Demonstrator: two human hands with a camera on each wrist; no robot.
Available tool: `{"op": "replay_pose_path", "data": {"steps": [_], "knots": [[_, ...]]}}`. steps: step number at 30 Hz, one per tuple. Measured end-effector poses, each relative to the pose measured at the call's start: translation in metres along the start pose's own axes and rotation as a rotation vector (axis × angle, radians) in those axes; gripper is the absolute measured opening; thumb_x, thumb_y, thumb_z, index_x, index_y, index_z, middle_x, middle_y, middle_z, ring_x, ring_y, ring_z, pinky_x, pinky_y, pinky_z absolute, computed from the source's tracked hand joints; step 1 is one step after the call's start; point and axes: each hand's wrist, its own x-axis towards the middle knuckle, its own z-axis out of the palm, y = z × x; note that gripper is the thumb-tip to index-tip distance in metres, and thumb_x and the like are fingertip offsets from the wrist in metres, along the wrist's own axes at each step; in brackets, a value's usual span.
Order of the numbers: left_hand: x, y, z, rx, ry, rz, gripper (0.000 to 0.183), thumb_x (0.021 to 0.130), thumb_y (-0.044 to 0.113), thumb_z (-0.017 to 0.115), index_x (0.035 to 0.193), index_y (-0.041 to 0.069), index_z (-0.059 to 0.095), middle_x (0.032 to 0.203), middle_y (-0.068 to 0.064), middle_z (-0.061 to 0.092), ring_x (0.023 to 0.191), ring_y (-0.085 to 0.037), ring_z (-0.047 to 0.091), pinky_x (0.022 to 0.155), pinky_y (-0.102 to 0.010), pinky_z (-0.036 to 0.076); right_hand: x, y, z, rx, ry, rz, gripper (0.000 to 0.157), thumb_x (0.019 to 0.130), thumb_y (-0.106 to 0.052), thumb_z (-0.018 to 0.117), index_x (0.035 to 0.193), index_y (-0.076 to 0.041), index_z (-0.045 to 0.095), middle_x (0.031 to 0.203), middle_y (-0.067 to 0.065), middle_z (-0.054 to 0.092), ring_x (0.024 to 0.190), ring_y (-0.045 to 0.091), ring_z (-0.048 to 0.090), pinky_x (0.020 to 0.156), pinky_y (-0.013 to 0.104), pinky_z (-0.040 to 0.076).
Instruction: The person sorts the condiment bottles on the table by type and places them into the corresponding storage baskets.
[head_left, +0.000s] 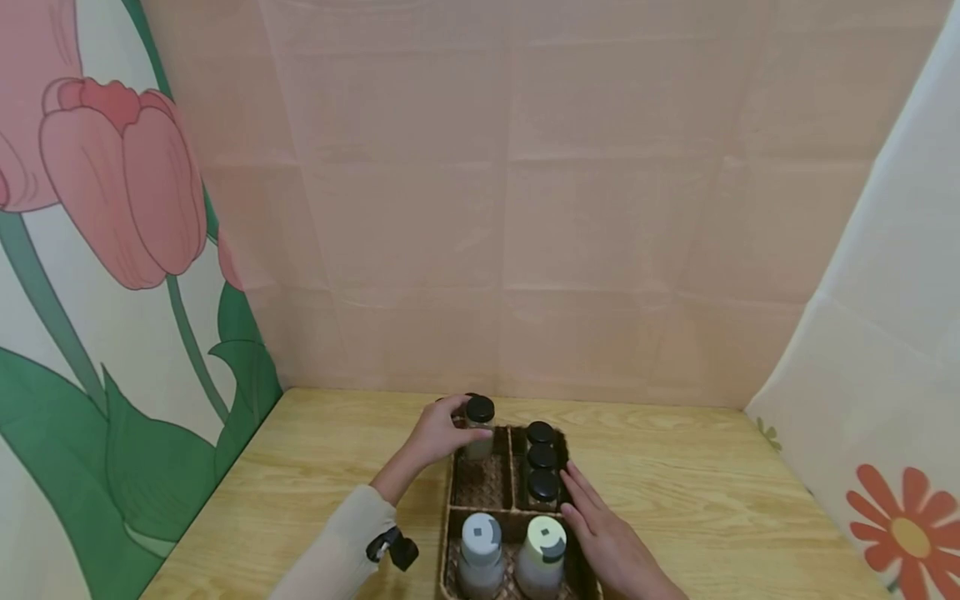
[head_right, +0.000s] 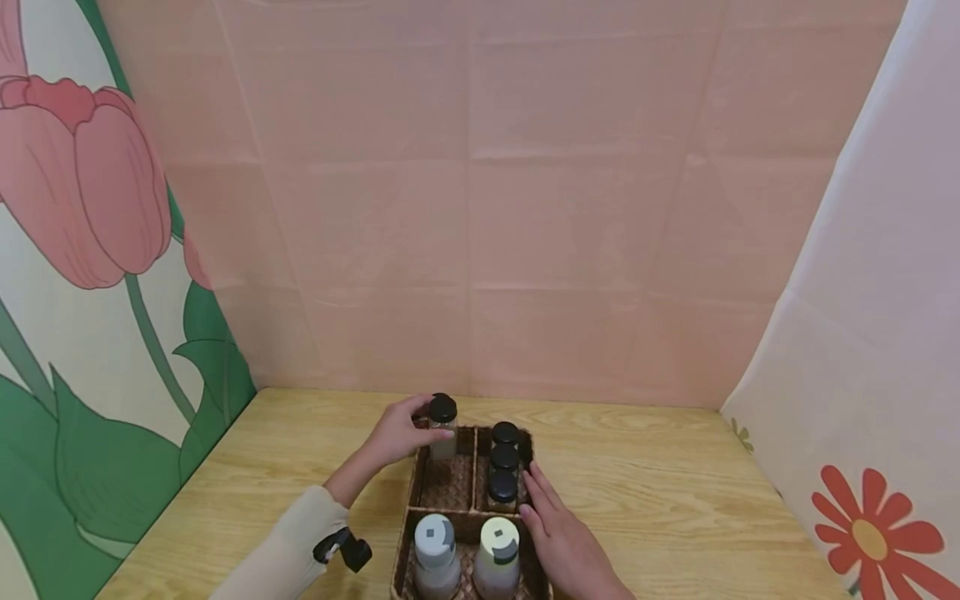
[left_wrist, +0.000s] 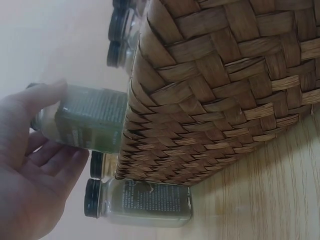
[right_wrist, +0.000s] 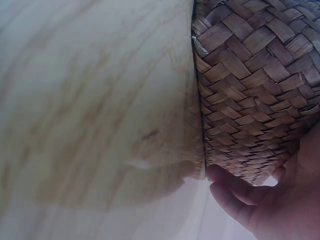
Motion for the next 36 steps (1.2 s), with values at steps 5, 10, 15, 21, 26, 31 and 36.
{"op": "replay_pose_path", "data": {"steps": [5, 10, 15, 21, 26, 31, 36], "knots": [[0.002, -0.001, 0.002, 0.012, -0.021, -0.023, 0.055, 0.083, 0.036, 0.085, 0.128, 0.011, 0.067, 0.115, -0.006, 0.071, 0.097, -0.020, 0.070, 0.074, -0.033, 0.059, 0.000, 0.000, -0.001, -0.002, 0.004, -0.007, 0.068, 0.104, -0.063, 0.032, 0.161, -0.026, 0.031, 0.169, -0.008, 0.019, 0.147, 0.031, 0.037, 0.110, 0.060, 0.039], [0.005, -0.004, 0.006, 0.042, -0.030, -0.048, 0.061, 0.082, 0.034, 0.086, 0.132, 0.007, 0.065, 0.116, -0.010, 0.071, 0.096, -0.022, 0.069, 0.073, -0.034, 0.058, 0.000, -0.002, -0.001, -0.002, 0.005, -0.003, 0.065, 0.105, -0.059, 0.034, 0.161, -0.025, 0.032, 0.168, -0.008, 0.019, 0.147, 0.031, 0.037, 0.111, 0.060, 0.039], [0.006, -0.007, 0.010, 0.083, -0.042, -0.060, 0.062, 0.081, 0.032, 0.087, 0.133, 0.005, 0.064, 0.120, -0.012, 0.069, 0.100, -0.027, 0.068, 0.078, -0.039, 0.058, 0.000, -0.002, -0.001, 0.010, -0.003, 0.007, 0.066, 0.105, -0.060, 0.034, 0.160, -0.026, 0.032, 0.168, -0.008, 0.020, 0.148, 0.031, 0.036, 0.111, 0.060, 0.038], [0.008, -0.013, 0.014, 0.177, -0.055, -0.047, 0.070, 0.080, 0.036, 0.087, 0.137, 0.004, 0.063, 0.124, -0.014, 0.066, 0.100, -0.026, 0.064, 0.083, -0.042, 0.056, 0.000, 0.000, 0.001, 0.004, 0.006, -0.011, 0.066, 0.105, -0.061, 0.033, 0.160, -0.025, 0.032, 0.168, -0.009, 0.020, 0.148, 0.029, 0.035, 0.112, 0.059, 0.038], [0.009, -0.013, 0.016, 0.204, -0.052, -0.065, 0.073, 0.081, 0.037, 0.087, 0.138, 0.002, 0.061, 0.139, -0.020, 0.059, 0.124, -0.037, 0.058, 0.099, -0.050, 0.052, 0.001, 0.000, 0.000, 0.003, 0.007, -0.009, 0.067, 0.104, -0.062, 0.032, 0.161, -0.025, 0.032, 0.168, -0.009, 0.019, 0.147, 0.030, 0.036, 0.111, 0.059, 0.038], [0.007, -0.012, 0.019, 0.221, -0.068, -0.111, 0.072, 0.083, 0.036, 0.085, 0.141, 0.004, 0.059, 0.142, -0.019, 0.056, 0.131, -0.039, 0.053, 0.102, -0.054, 0.049, 0.000, 0.000, 0.000, 0.006, 0.000, 0.002, 0.069, 0.103, -0.065, 0.031, 0.161, -0.026, 0.032, 0.169, -0.010, 0.019, 0.148, 0.030, 0.035, 0.112, 0.060, 0.037], [0.006, -0.010, 0.022, 0.243, -0.064, -0.117, 0.070, 0.082, 0.035, 0.085, 0.140, 0.005, 0.060, 0.137, -0.017, 0.059, 0.125, -0.037, 0.057, 0.099, -0.052, 0.052, -0.001, 0.000, 0.000, 0.008, 0.000, 0.001, 0.067, 0.104, -0.062, 0.032, 0.161, -0.026, 0.031, 0.169, -0.010, 0.018, 0.148, 0.029, 0.034, 0.112, 0.059, 0.037]]}}
